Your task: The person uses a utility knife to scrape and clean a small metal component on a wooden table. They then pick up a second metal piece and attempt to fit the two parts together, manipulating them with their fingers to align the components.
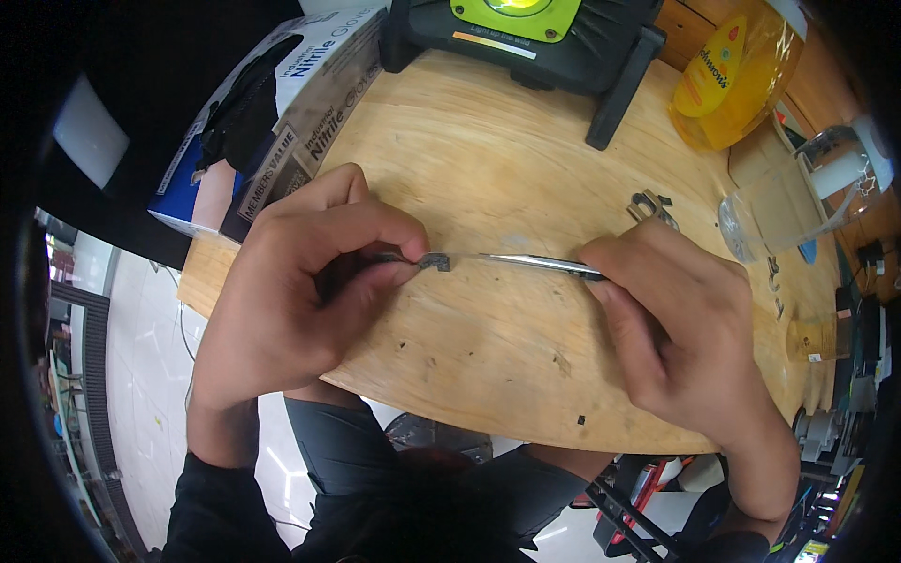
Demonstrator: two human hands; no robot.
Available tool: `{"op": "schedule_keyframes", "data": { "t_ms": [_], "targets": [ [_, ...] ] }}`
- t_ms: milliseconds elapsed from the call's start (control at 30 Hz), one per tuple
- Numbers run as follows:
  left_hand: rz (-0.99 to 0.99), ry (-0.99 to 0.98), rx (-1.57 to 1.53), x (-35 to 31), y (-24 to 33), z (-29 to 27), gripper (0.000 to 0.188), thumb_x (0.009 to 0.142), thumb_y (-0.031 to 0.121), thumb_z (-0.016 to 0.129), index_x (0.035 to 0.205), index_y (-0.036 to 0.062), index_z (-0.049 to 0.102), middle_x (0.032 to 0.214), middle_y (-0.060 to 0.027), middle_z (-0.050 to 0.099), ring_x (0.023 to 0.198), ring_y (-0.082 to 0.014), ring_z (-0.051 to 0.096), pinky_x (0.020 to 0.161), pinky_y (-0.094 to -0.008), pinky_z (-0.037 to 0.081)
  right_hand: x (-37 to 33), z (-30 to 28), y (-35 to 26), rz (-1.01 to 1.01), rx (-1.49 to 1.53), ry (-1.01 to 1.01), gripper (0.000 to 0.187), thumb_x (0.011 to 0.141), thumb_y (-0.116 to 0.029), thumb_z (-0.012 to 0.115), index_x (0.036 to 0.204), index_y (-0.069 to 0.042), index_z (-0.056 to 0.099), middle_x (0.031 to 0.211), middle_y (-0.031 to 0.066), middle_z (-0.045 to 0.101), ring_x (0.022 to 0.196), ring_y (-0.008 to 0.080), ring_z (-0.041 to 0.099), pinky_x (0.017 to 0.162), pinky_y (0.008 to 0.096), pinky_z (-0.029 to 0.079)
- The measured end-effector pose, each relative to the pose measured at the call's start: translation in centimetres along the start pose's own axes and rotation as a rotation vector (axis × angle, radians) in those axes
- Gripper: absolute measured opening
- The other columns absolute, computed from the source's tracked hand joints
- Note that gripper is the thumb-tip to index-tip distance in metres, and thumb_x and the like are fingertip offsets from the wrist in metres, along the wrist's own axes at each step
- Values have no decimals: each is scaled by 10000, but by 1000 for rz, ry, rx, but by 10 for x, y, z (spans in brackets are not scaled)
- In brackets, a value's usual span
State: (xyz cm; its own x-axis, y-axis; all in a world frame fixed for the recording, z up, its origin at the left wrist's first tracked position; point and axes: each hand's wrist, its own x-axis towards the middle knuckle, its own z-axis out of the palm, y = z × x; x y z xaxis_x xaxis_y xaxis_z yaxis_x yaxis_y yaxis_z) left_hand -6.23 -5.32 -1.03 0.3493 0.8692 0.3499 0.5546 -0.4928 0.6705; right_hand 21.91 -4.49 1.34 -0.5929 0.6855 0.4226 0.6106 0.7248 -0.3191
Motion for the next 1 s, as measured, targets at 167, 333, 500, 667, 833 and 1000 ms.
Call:
{"op": "schedule_keyframes", "data": {
  "t_ms": [167, 333, 500, 667, 833, 1000],
  "targets": [
    [2, 19, 16, 1, 2, 0, 200, 779, -99, 755, 946, 12, 757, 798, -84, 550, 690, -185, 535, 600, -324, 414, -1, -1, -1, 0, -11, -46, 184, 827, 73, 674, 1005, 35, 696, 806, 160, 621, 625, 313, 621, 564, 355, 482],
    [1, 53, -12, 1, 1, 4, 182, 776, -76, 771, 931, 20, 766, 763, -66, 521, 663, -179, 492, 578, -327, 374, -1, 3, -1, -55, -32, -42, 204, 822, 66, 684, 1021, 24, 697, 808, 139, 624, 599, 291, 615, 521, 345, 476],
    [-18, 39, -3, 2, 3, 3, 194, 763, -71, 783, 931, 25, 767, 751, -53, 507, 650, -175, 466, 576, -326, 349, 0, 1, 2, -71, -68, -50, 218, 805, 74, 697, 1017, 27, 698, 799, 131, 616, 574, 270, 601, 498, 338, 462],
    [-25, 35, -2, 2, 3, 3, 210, 761, -75, 774, 947, 21, 773, 748, -55, 511, 643, -179, 463, 574, -334, 345, 0, 3, 1, -65, -52, -43, 210, 813, 63, 699, 1021, 29, 697, 783, 127, 603, 562, 258, 594, 491, 337, 456],
    [-19, 44, 23, 3, 4, 4, 212, 756, -70, 775, 952, 13, 777, 747, -64, 522, 635, -185, 468, 574, -334, 347, 1, 4, -1, -67, -51, -57, 197, 831, 55, 695, 1026, 32, 694, 784, 126, 598, 569, 259, 597, 490, 340, 455],
    [-12, 53, 42, 2, 2, 5, 201, 760, -70, 767, 945, 6, 778, 748, -70, 524, 636, -185, 475, 578, -329, 347, 3, 8, 0, -84, -20, -34, 185, 839, 55, 692, 1023, 35, 695, 778, 124, 595, 573, 259, 596, 484, 344, 445]
  ]
}}
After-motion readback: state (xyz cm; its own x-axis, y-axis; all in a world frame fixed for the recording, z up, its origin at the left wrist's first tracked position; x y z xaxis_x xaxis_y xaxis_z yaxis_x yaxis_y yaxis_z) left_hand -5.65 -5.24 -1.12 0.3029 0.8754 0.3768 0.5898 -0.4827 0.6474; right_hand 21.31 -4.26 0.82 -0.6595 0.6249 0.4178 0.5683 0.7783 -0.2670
